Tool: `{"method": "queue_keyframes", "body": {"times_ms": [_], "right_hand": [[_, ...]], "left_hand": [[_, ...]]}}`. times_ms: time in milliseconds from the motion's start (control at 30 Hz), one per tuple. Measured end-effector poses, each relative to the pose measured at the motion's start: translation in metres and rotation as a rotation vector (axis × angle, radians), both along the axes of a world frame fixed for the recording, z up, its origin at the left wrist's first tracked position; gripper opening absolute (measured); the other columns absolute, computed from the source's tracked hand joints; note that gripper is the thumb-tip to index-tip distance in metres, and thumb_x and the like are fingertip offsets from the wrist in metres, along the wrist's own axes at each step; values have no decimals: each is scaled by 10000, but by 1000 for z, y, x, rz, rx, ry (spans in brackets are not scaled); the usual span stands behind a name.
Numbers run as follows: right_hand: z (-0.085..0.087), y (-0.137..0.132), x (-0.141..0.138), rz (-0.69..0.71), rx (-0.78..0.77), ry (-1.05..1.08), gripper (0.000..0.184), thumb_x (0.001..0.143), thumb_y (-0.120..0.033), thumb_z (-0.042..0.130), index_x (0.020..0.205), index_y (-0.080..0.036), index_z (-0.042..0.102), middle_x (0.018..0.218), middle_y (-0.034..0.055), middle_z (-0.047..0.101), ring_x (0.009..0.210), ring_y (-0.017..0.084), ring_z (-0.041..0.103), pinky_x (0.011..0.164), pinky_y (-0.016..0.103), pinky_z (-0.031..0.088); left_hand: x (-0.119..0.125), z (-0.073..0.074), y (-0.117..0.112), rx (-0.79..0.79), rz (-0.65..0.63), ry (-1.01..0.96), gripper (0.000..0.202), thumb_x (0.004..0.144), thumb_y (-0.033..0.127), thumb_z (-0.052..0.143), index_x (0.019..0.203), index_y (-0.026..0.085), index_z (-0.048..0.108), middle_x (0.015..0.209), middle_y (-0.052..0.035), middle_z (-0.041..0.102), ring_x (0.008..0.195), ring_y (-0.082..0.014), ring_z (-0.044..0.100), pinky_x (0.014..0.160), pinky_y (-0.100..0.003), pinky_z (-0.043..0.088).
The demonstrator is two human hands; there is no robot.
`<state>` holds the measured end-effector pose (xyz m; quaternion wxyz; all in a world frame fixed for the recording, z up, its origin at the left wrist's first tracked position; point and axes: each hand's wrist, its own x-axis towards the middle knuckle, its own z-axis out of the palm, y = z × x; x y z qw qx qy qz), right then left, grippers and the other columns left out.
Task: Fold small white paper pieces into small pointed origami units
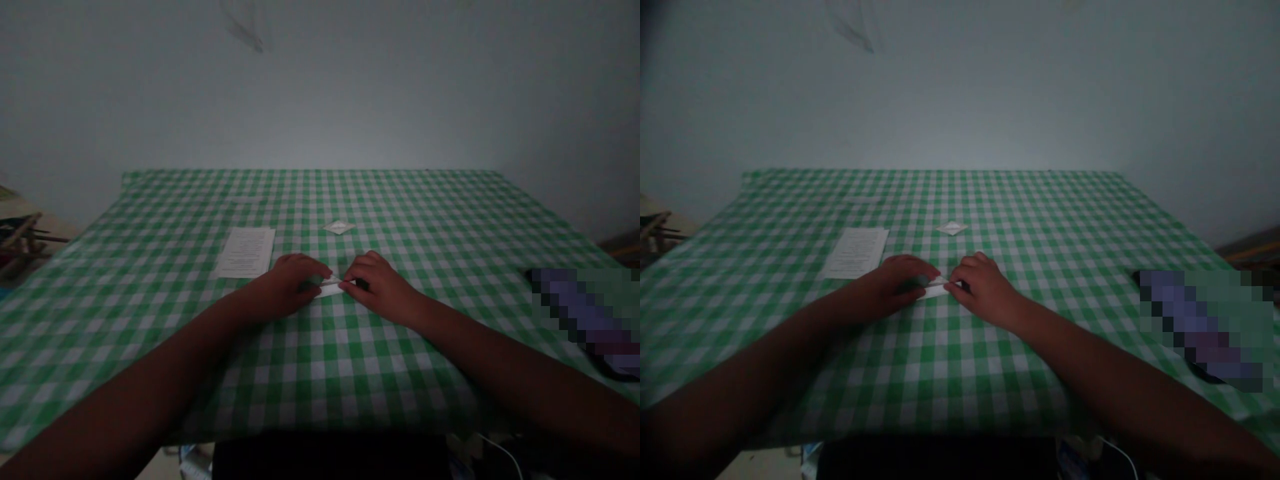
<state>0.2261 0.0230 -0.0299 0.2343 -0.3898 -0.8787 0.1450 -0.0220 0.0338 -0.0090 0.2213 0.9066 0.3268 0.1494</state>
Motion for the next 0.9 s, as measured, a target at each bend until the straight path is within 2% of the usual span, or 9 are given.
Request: {"method": "queue_keyframes", "body": {"times_ms": [67, 233, 300, 367, 467, 600, 733, 900], "right_hand": [[-1, 0, -2, -32, 28, -4, 178, 932, -324, 609, 855, -172, 658, 822, 40, 602, 830, 186, 528, 823, 345, 401], [3, -1, -4, -114, 133, -20, 180, 905, -341, 637, 890, -163, 650, 887, 67, 615, 875, 218, 522, 827, 377, 424], [7, -5, -4, -81, 180, -37, 156, 928, -302, 596, 920, -159, 658, 908, 74, 627, 903, 230, 529, 838, 395, 434], [10, -11, -5, 16, 207, -63, 174, 963, -247, 520, 969, -157, 669, 932, 78, 644, 920, 230, 546, 850, 401, 450], [13, -19, -8, 157, 211, -110, 243, 979, -215, 472, 1116, -133, 655, 1091, 113, 660, 1002, 234, 572, 901, 408, 477], [12, -21, -9, 181, 164, -182, 353, 962, -198, 485, 1288, -102, 580, 1280, 151, 611, 1169, 265, 542, 1011, 454, 452], [13, -19, -5, 214, 141, -225, 411, 955, -189, 488, 1361, -150, 546, 1348, 146, 580, 1249, 263, 501, 1064, 479, 408], [19, -23, 0, 205, 133, -334, 409, 967, -246, 486, 1371, -233, 550, 1454, 111, 508, 1353, 320, 387, 1066, 548, 356]], "left_hand": [[2, -1, -1, 31, -2, 35, 340, 913, 202, 550, 1246, 267, 572, 1263, -25, 641, 1210, -205, 534, 1093, -435, 316], [8, 2, -6, 141, 14, 160, 291, 890, 177, 551, 1124, 311, 660, 1291, 8, 629, 1220, -228, 510, 1102, -519, 218], [10, 2, -8, 188, 41, 194, 280, 894, 194, 556, 1122, 316, 663, 1286, 11, 636, 1219, -237, 508, 1110, -556, 159], [11, 2, -11, 218, 77, 212, 263, 907, 227, 560, 1126, 328, 665, 1266, 14, 649, 1207, -242, 514, 1106, -569, 137], [15, 1, -14, 221, 185, 214, 211, 922, 296, 571, 1096, 335, 684, 1221, 13, 665, 1181, -249, 524, 1083, -563, 171], [20, 4, -17, 208, 284, 224, 198, 931, 331, 565, 1064, 330, 712, 1158, -3, 668, 1115, -249, 536, 1015, -522, 264], [16, 8, -15, 122, 254, 235, 241, 930, 307, 555, 1113, 328, 712, 1155, -24, 648, 1082, -244, 534, 923, -446, 337], [5, 5, -6, 66, 183, 199, 280, 921, 301, 561, 1168, 329, 690, 1190, -29, 621, 1097, -237, 518, 927, -425, 341]]}}
